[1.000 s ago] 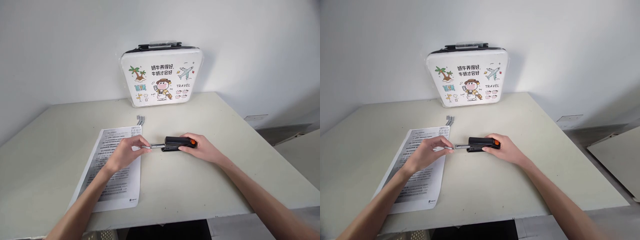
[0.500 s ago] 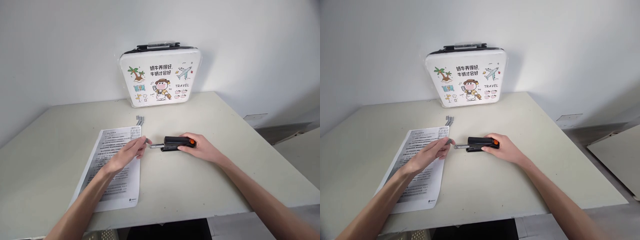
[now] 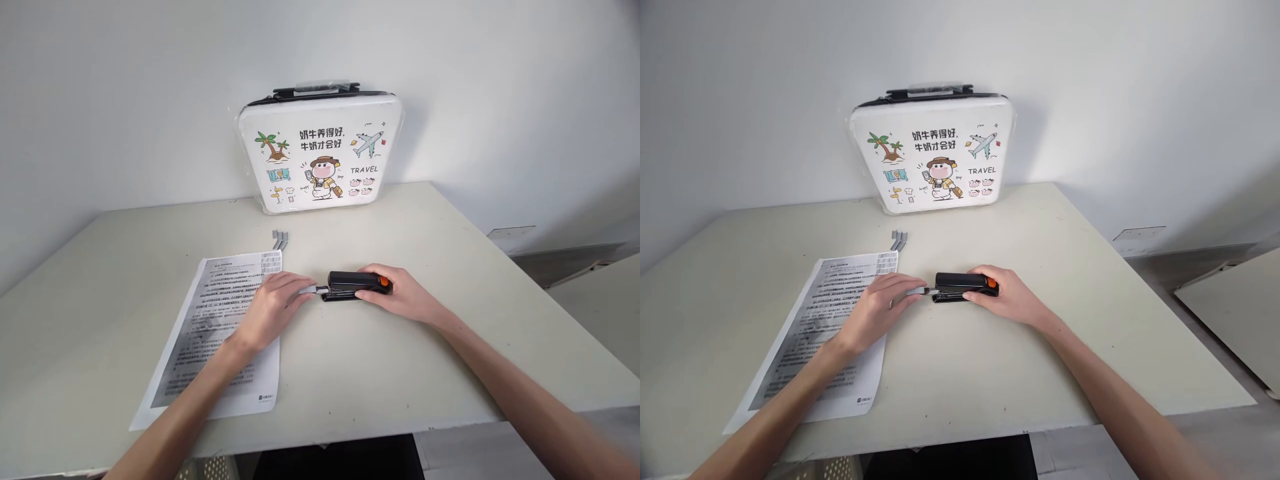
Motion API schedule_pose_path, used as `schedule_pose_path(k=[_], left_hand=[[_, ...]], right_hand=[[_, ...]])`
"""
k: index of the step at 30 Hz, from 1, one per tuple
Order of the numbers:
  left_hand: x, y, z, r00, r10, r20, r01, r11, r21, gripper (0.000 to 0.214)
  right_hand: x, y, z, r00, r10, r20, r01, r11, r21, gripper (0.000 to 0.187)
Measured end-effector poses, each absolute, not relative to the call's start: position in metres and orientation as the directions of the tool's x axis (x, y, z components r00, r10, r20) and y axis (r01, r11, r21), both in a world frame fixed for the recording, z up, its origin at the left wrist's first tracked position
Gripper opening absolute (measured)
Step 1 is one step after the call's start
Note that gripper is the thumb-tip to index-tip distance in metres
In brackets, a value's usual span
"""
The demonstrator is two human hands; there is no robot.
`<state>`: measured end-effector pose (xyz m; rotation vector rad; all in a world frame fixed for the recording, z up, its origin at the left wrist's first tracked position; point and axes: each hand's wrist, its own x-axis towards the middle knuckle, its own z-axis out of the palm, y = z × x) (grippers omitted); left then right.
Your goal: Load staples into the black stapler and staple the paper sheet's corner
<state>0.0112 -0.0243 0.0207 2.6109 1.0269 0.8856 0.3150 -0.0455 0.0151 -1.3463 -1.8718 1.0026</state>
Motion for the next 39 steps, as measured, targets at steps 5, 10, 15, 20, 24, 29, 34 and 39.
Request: schedule_pose_path(k=[5,10,15,20,24,29,34,39], left_hand=[[0.011,-0.019,0.014,0.592,0.693,0.412,0.563,-0.721,0.404,0.021],[0.013,-0.017,0.014,0.591,0.709,0.384,0.569,-0.704,0.424,0.021],[0.014,-0.015,0.014,0.586,0.727,0.359,0.575,-0.685,0.447,0.022],[0.013,-0.014,0.014,0.602,0.731,0.322,0.57,-0.675,0.469,0.025],[0.011,-0.014,0.014,0.609,0.732,0.306,0.565,-0.671,0.481,0.027],[0.007,-0.016,0.017,0.613,0.726,0.311,0.54,-0.673,0.505,0.028],[0.006,-0.02,0.026,0.596,0.737,0.319,0.525,-0.658,0.539,0.028],[0.01,-0.023,0.03,0.57,0.757,0.32,0.545,-0.64,0.543,0.025]], right_hand=[[0.315,-0.045,0.015,-0.302,0.952,0.047,0.479,0.194,-0.856,0.026],[0.316,-0.045,0.014,-0.317,0.947,0.06,0.48,0.215,-0.851,0.027],[0.318,-0.045,0.012,-0.332,0.941,0.06,0.468,0.22,-0.856,0.029],[0.32,-0.045,0.01,-0.349,0.936,0.052,0.451,0.217,-0.866,0.032],[0.32,-0.046,0.011,-0.352,0.934,0.052,0.445,0.216,-0.869,0.032],[0.32,-0.047,0.014,-0.364,0.93,0.049,0.438,0.218,-0.872,0.032],[0.319,-0.047,0.014,-0.36,0.932,0.039,0.435,0.205,-0.877,0.032],[0.32,-0.046,0.013,-0.36,0.932,0.036,0.459,0.21,-0.863,0.036]])
